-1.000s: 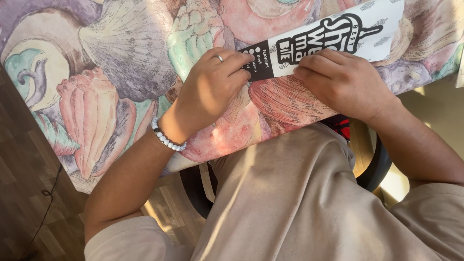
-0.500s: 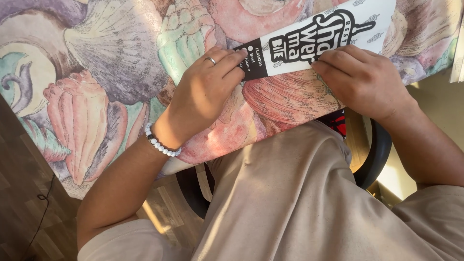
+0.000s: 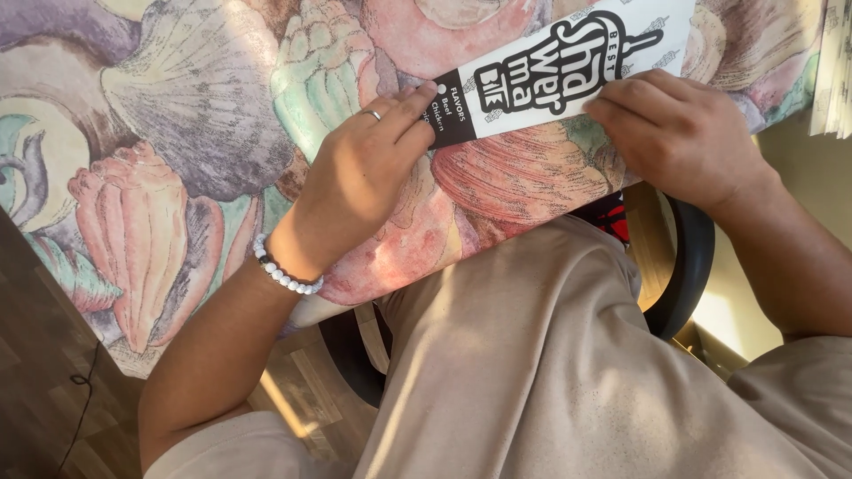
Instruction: Peeling and handling sticker sheets to prepare them for use or packaging.
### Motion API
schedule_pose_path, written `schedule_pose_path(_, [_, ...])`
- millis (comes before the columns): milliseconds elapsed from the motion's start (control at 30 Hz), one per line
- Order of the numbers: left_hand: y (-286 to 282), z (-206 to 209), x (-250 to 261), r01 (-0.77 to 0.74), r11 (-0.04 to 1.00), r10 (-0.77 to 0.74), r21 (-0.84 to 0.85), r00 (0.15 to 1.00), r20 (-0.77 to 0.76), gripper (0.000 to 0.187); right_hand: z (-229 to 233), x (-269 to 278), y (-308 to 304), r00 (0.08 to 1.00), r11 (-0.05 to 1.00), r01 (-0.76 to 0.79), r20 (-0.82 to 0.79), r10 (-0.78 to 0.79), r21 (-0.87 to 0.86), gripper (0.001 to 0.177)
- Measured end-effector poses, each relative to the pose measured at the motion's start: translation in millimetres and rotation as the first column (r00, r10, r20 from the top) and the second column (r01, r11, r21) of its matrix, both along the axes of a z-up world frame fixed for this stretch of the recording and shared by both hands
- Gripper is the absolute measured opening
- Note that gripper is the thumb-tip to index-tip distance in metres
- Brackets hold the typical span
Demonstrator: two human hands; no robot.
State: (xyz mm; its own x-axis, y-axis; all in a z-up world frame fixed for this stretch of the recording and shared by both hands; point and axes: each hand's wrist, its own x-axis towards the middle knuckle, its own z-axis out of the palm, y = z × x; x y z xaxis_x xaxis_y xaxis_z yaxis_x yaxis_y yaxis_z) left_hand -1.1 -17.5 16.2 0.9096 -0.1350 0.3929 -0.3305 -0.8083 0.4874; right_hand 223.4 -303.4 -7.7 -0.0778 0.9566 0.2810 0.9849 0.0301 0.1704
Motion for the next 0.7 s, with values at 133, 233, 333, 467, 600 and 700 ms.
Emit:
schedule_pose_path(133, [6, -2, -2, -0.030, 0.998, 0.028, -0.052, 0.999, -0.043, 0.013, -7, 3, -10, 0.998, 0.997, 0.067, 0.017, -0.067, 0.036, 0.016])
schedule_pose_path(233, [4, -4, -2, -0.060, 0.998, 0.061, 0.007, 0.998, -0.012, 0.011, -9, 0, -9, 0.998, 0.996, 0.067, 0.007, -0.068, 0.053, 0.012])
schedule_pose_path(333, [4, 3, -2, -0.042, 0.997, 0.041, 0.061, 0.999, 0.020, 0.015, -6, -1, -6, 0.999, 0.997, 0.033, 0.025, -0.035, 0.063, 0.007])
schedule_pose_path(467, [2, 8, -4, -0.041, 0.994, 0.041, 0.101, 0.999, -0.006, 0.021, -7, 2, -10, 0.998, 0.998, 0.033, 0.058, -0.036, 0.045, 0.008])
schedule_pose_path(600, [0, 11, -4, -0.061, 0.985, 0.068, 0.163, 0.997, -0.036, 0.020, -4, 7, -15, 0.999, 0.998, 0.053, 0.007, -0.053, 0.029, 0.011])
schedule_pose_path(700, [0, 11, -4, -0.061, 0.986, 0.067, 0.154, 0.997, -0.035, 0.021, 0, 7, -17, 0.997, 0.997, 0.065, -0.033, -0.065, 0.027, 0.011])
